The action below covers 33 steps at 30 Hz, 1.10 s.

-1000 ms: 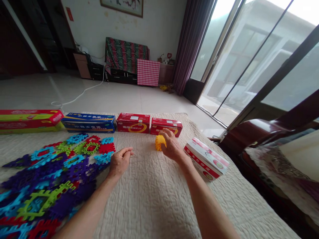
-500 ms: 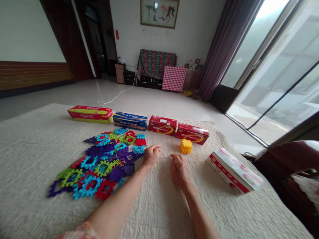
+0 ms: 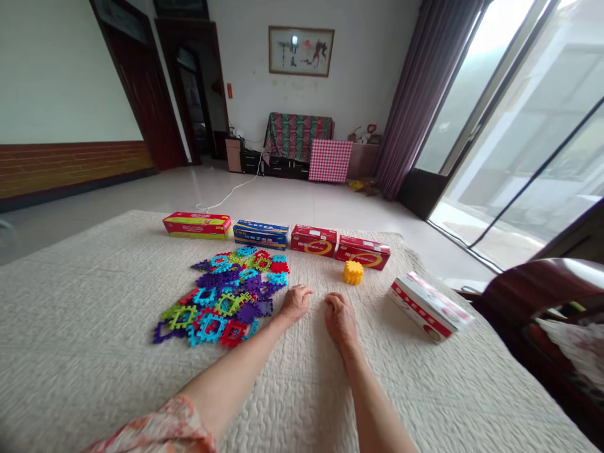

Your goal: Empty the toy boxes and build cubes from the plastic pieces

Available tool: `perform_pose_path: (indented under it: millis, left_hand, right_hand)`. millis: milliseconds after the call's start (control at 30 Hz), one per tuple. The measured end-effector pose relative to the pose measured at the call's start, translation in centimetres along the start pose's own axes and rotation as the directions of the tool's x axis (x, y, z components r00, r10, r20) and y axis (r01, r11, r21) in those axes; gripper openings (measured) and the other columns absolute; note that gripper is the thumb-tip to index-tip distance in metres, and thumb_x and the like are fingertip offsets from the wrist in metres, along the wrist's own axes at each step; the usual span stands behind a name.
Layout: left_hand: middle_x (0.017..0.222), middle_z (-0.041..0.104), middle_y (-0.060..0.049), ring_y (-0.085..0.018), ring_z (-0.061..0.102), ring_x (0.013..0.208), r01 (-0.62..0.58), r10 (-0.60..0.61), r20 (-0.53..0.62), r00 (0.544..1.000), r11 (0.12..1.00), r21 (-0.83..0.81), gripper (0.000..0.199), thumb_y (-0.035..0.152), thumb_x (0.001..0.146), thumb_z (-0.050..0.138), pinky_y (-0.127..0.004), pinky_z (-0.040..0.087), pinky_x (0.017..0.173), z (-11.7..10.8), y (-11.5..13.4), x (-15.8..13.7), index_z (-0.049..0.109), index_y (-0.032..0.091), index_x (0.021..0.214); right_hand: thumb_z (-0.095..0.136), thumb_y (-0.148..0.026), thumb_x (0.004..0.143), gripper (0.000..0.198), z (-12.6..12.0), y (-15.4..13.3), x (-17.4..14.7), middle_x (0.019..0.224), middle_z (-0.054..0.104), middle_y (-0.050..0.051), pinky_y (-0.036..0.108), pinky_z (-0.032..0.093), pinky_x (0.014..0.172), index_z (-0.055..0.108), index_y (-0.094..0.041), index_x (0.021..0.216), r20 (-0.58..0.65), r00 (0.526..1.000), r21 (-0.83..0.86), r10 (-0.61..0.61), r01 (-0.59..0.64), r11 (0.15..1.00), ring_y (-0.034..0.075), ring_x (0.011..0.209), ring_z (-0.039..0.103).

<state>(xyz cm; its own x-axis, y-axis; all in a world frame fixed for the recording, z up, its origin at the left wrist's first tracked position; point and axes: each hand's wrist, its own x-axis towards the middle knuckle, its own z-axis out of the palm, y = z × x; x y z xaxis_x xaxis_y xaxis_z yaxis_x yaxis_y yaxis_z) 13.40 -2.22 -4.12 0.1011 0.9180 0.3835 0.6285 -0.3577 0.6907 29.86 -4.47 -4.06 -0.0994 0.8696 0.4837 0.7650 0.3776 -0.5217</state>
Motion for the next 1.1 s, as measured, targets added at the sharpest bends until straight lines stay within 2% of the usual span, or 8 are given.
perform_pose_path:
  millis: [133, 367, 533, 633, 733, 800, 933, 1100]
  left_hand:
    - [0.097, 0.073, -0.008, -0.018, 0.064, 0.097, -0.030, 0.030, 0.004, 1.000, 0.999, 0.038, 0.036, 0.001, 0.075, 0.046, -0.032, 0.049, 0.093, -1.1, -0.1, -1.8, 0.072, 0.016, 0.094]
    - [0.098, 0.071, -0.006, -0.019, 0.062, 0.101, -0.095, 0.094, 0.016, 0.995, 0.992, 0.086, 0.035, 0.002, 0.074, 0.047, -0.034, 0.047, 0.097, -2.6, -0.3, -4.3, 0.072, 0.018, 0.091]
    - [0.097, 0.071, -0.007, -0.018, 0.061, 0.100, -0.111, 0.110, 0.013, 0.994, 0.991, 0.072, 0.035, 0.001, 0.074, 0.044, -0.033, 0.047, 0.096, -2.9, 0.1, -4.6, 0.072, 0.018, 0.089]
    - [0.096, 0.071, -0.007, -0.019, 0.061, 0.099, -0.111, 0.111, -0.001, 0.994, 0.992, 0.057, 0.034, 0.002, 0.073, 0.046, -0.034, 0.047, 0.095, -2.9, 0.1, -4.6, 0.072, 0.018, 0.089]
    - [0.097, 0.071, -0.007, -0.019, 0.062, 0.098, -0.108, 0.109, -0.026, 0.994, 0.993, 0.042, 0.033, 0.002, 0.074, 0.047, -0.033, 0.048, 0.094, -2.7, -0.1, -4.5, 0.072, 0.017, 0.089]
    - [0.096, 0.071, -0.008, -0.019, 0.063, 0.096, -0.096, 0.097, -0.043, 0.994, 0.995, 0.037, 0.032, 0.002, 0.073, 0.048, -0.033, 0.049, 0.092, -2.6, -0.3, -4.3, 0.072, 0.016, 0.089]
    - [0.093, 0.073, -0.007, -0.019, 0.064, 0.093, -0.061, 0.063, -0.055, 0.996, 0.997, 0.040, 0.032, 0.003, 0.074, 0.047, -0.033, 0.050, 0.089, -2.7, -0.4, -4.0, 0.072, 0.018, 0.088]
    - [0.093, 0.073, -0.006, -0.020, 0.065, 0.093, -0.043, 0.045, -0.040, 0.998, 0.998, 0.037, 0.034, 0.003, 0.075, 0.046, -0.035, 0.051, 0.089, -2.7, -0.2, -4.1, 0.072, 0.021, 0.089]
  right_hand:
    - [0.038, -0.021, 0.080, 0.030, -0.3, -0.1, -0.3, 0.102, 0.069, 0.009, 0.034, 0.049, 0.088, 0.067, -0.018, 0.084, -0.026, 0.997, 0.008, 0.071, -0.071, 0.997, 0.020, 0.091, 0.064]
    - [0.039, -0.021, 0.081, 0.028, -0.5, -0.6, -0.4, 0.099, 0.069, 0.007, 0.032, 0.048, 0.086, 0.067, -0.018, 0.082, -0.032, 0.998, -0.009, 0.063, -0.063, 0.998, 0.019, 0.089, 0.064]
    - [0.039, -0.017, 0.079, 0.029, -0.8, -0.8, -0.2, 0.093, 0.070, 0.007, 0.030, 0.047, 0.080, 0.068, -0.017, 0.080, -0.026, 0.997, -0.049, 0.078, -0.079, 0.996, 0.019, 0.083, 0.063]
    - [0.040, -0.016, 0.078, 0.030, -1.4, -0.8, 0.5, 0.087, 0.070, 0.006, 0.029, 0.045, 0.074, 0.069, -0.018, 0.075, 0.033, 0.994, -0.133, 0.102, -0.096, 0.986, 0.019, 0.079, 0.063]
    - [0.041, -0.018, 0.080, 0.031, -2.0, -0.7, 1.4, 0.085, 0.071, 0.006, 0.028, 0.041, 0.067, 0.071, -0.020, 0.071, 0.091, 0.983, -0.225, 0.162, -0.138, 0.964, 0.019, 0.076, 0.062]
    - [0.044, -0.021, 0.080, 0.029, -2.2, -0.4, 1.8, 0.085, 0.072, 0.005, 0.028, 0.039, 0.062, 0.072, -0.021, 0.071, 0.078, 0.976, -0.254, 0.204, -0.179, 0.951, 0.019, 0.073, 0.062]
    - [0.047, -0.029, 0.077, 0.026, -1.9, 0.9, 1.8, 0.083, 0.074, 0.003, 0.028, 0.040, 0.061, 0.072, -0.023, 0.072, 0.005, 0.974, -0.159, 0.228, -0.225, 0.961, 0.020, 0.071, 0.065]
    - [0.047, -0.032, 0.071, 0.025, -1.5, 2.2, 1.8, 0.079, 0.074, 0.001, 0.028, 0.045, 0.064, 0.071, -0.025, 0.071, -0.014, 0.977, -0.036, 0.215, -0.215, 0.976, 0.020, 0.070, 0.067]
